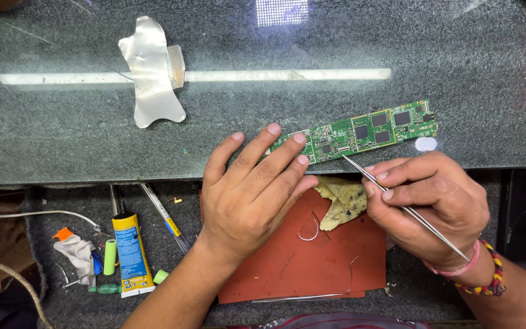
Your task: The person uses tweezers to carefully remove small components from a green circuit board. They repeatedly probe and lift tiny parts from the board's surface, occasionally flipping the board to access different sides. The removed components are placed on a red mat.
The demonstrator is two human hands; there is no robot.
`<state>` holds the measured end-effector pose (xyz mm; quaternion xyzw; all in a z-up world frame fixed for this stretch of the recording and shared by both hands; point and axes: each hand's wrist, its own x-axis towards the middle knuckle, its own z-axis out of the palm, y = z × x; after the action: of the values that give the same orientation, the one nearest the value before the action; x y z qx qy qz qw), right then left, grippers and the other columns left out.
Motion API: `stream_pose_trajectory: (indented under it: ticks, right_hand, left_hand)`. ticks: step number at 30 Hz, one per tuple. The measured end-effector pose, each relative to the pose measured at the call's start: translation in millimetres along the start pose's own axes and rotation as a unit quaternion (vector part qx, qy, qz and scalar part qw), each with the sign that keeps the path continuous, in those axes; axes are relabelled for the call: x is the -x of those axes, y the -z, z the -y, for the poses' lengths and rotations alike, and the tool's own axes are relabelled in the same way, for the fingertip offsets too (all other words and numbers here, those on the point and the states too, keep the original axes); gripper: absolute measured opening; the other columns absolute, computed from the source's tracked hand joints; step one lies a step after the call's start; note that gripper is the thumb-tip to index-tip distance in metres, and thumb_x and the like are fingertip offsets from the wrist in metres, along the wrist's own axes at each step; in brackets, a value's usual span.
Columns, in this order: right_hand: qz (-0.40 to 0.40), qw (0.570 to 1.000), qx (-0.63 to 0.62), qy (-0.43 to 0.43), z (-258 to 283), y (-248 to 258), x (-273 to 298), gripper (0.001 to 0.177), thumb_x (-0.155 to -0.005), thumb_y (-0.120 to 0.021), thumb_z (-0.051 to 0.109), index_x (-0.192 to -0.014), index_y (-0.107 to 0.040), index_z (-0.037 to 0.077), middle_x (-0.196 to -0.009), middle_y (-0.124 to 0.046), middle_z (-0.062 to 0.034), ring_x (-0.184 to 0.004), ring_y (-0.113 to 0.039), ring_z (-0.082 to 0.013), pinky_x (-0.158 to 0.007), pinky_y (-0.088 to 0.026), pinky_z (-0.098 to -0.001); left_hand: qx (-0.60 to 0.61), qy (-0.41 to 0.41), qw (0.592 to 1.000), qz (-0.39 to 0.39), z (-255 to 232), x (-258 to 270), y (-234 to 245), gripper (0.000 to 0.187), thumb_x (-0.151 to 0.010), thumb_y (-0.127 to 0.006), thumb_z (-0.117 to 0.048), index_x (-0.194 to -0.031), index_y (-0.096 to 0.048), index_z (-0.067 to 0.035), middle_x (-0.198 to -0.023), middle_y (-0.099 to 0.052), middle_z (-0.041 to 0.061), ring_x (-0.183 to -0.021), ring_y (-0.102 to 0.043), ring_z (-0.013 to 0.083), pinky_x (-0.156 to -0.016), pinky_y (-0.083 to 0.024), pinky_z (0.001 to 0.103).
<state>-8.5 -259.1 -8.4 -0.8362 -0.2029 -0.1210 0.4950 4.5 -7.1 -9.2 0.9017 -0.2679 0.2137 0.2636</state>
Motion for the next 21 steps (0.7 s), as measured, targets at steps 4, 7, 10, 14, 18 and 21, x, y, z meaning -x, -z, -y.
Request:
stream_pose_trajectory:
  ticks: [4,7,10,14,18,21]
  right_hand:
    - [-0.007,1.0,-0.001,-0.016,1,1,-4,0.027,-0.081,-0.081,-0.007,-0.081,-0.057,0.004,-0.094,-0.065,-0.0111,-0.095,-0.076,-0.0231,-0.082,-0.066,-0.0308]
    - [-0.01,1.0,0.011,-0.019,2,1,-6,0.028,-0.079,-0.082,-0.006,-0.079,-0.057,0.004,-0.092,-0.066,-0.0114,-0.092,-0.075,-0.0217,-0.079,-0.065,-0.0301]
    - [-0.003,1.0,0.012,-0.009,2,3,-9,0.027,-0.079,-0.083,-0.006,-0.079,-0.058,0.004,-0.091,-0.066,-0.0119,-0.091,-0.075,-0.0213,-0.079,-0.065,-0.0302]
    - [0.001,1.0,0.02,-0.012,2,3,-9,0.027,-0.079,-0.083,-0.006,-0.079,-0.057,0.004,-0.091,-0.066,-0.012,-0.092,-0.075,-0.0212,-0.079,-0.065,-0.0298]
    - [0.014,0.998,-0.04,-0.05,3,8,-11,0.028,-0.08,-0.081,-0.006,-0.078,-0.056,0.007,-0.091,-0.066,-0.0107,-0.091,-0.075,-0.0191,-0.081,-0.065,-0.0272]
    - [0.072,0.983,-0.157,-0.062,1,19,-12,0.021,-0.082,-0.073,-0.003,-0.079,-0.056,0.009,-0.091,-0.063,-0.0077,-0.098,-0.075,-0.02,-0.083,-0.066,-0.0288]
  left_hand:
    - [0.003,0.004,1.0,-0.001,0,0,-1,0.023,-0.096,-0.086,-0.03,-0.109,-0.077,-0.013,-0.131,-0.071,0.001,-0.13,-0.062,0.0227,-0.114,-0.038,0.044]
    - [0.003,0.005,1.0,0.0,0,0,-1,0.023,-0.096,-0.086,-0.03,-0.108,-0.077,-0.013,-0.131,-0.071,0.001,-0.129,-0.062,0.0226,-0.115,-0.038,0.044]
    - [0.006,0.007,1.0,0.004,0,0,-1,0.023,-0.096,-0.086,-0.03,-0.108,-0.077,-0.013,-0.132,-0.071,0.001,-0.13,-0.062,0.0227,-0.115,-0.037,0.044]
    - [0.005,0.009,1.0,0.008,0,1,-2,0.023,-0.096,-0.086,-0.03,-0.108,-0.077,-0.013,-0.132,-0.071,0.0,-0.131,-0.061,0.0224,-0.115,-0.037,0.044]
    - [0.005,0.007,1.0,0.011,0,2,-1,0.022,-0.098,-0.085,-0.03,-0.111,-0.077,-0.013,-0.133,-0.07,0.0,-0.132,-0.061,0.022,-0.116,-0.036,0.044]
    - [0.005,0.001,1.0,0.017,3,4,0,0.022,-0.099,-0.084,-0.028,-0.114,-0.077,-0.013,-0.136,-0.069,0.001,-0.133,-0.06,0.0223,-0.117,-0.036,0.044]
